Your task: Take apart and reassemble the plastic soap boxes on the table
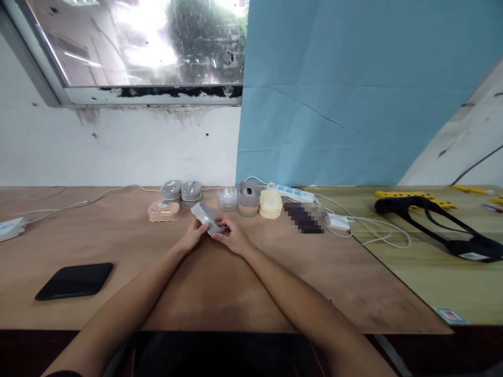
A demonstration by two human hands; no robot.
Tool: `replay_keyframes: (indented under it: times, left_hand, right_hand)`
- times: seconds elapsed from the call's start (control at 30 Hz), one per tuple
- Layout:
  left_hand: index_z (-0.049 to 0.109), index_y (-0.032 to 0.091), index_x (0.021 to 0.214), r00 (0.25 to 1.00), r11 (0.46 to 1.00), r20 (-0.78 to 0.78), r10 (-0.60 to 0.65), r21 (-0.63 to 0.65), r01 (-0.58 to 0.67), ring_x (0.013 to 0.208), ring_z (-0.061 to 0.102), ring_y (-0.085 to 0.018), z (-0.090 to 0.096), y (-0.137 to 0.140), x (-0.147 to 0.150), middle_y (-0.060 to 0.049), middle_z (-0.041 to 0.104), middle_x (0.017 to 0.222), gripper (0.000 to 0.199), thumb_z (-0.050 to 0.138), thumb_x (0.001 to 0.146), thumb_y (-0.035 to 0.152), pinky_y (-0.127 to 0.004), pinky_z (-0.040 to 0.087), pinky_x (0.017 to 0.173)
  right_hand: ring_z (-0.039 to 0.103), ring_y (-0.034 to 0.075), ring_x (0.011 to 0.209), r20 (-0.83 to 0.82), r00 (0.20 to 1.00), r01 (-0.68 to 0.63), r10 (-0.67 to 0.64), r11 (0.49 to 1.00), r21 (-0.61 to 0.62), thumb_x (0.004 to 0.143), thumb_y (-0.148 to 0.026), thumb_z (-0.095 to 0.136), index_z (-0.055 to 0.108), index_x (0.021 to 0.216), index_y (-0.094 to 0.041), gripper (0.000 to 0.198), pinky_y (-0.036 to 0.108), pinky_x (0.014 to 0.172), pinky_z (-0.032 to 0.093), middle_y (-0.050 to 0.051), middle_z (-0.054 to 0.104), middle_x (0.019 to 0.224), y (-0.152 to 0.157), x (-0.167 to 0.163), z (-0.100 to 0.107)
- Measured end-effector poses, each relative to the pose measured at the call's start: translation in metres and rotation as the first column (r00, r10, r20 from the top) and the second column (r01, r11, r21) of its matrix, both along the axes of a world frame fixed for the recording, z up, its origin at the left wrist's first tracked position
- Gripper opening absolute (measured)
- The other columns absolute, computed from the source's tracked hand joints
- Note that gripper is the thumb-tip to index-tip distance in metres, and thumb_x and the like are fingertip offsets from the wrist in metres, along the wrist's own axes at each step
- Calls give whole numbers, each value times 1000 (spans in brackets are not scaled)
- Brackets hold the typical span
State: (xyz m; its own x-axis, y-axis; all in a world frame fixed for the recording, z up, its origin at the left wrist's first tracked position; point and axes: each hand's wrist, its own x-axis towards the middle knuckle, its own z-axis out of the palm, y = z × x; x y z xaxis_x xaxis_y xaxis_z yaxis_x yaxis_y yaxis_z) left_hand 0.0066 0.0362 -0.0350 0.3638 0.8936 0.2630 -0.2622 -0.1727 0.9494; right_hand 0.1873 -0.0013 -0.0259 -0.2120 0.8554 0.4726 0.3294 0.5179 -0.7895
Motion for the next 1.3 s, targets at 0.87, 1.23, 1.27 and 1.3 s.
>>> replay_keyframes:
  times: [0.87,1.23,1.27,1.3]
  left_hand:
    - [28,19,138,991,991,19,135,-7,-135,103,60,-28,2,1,1,-15,55,121,86,72,70,47,-44,51,84]
    - [28,19,140,978,978,23,207,-10,-206,122,49,-31,0,5,-2,-16,48,135,85,69,72,50,-48,42,98]
    - [28,19,140,978,978,16,209,2,-209,122,49,-32,0,4,-2,-16,48,135,85,69,72,50,-48,41,98]
    - [28,19,139,978,978,10,206,15,-206,122,48,-32,0,4,-2,-16,47,136,85,68,72,51,-48,41,98]
  right_hand:
    - [62,22,95,101,957,259,-272,957,129,92,-40,42,36,139,-24,50,38,84,51,9,59,121,3,6,-2]
    - [48,27,122,299,922,164,-246,947,275,82,-33,60,26,146,-29,72,46,100,43,9,43,140,7,7,1]
    - [46,27,124,308,917,164,-251,946,281,80,-32,63,23,146,-29,78,46,100,43,10,42,140,9,7,0]
    - [44,27,126,314,912,171,-265,940,297,79,-30,63,21,147,-29,79,47,101,42,10,41,140,11,7,-1]
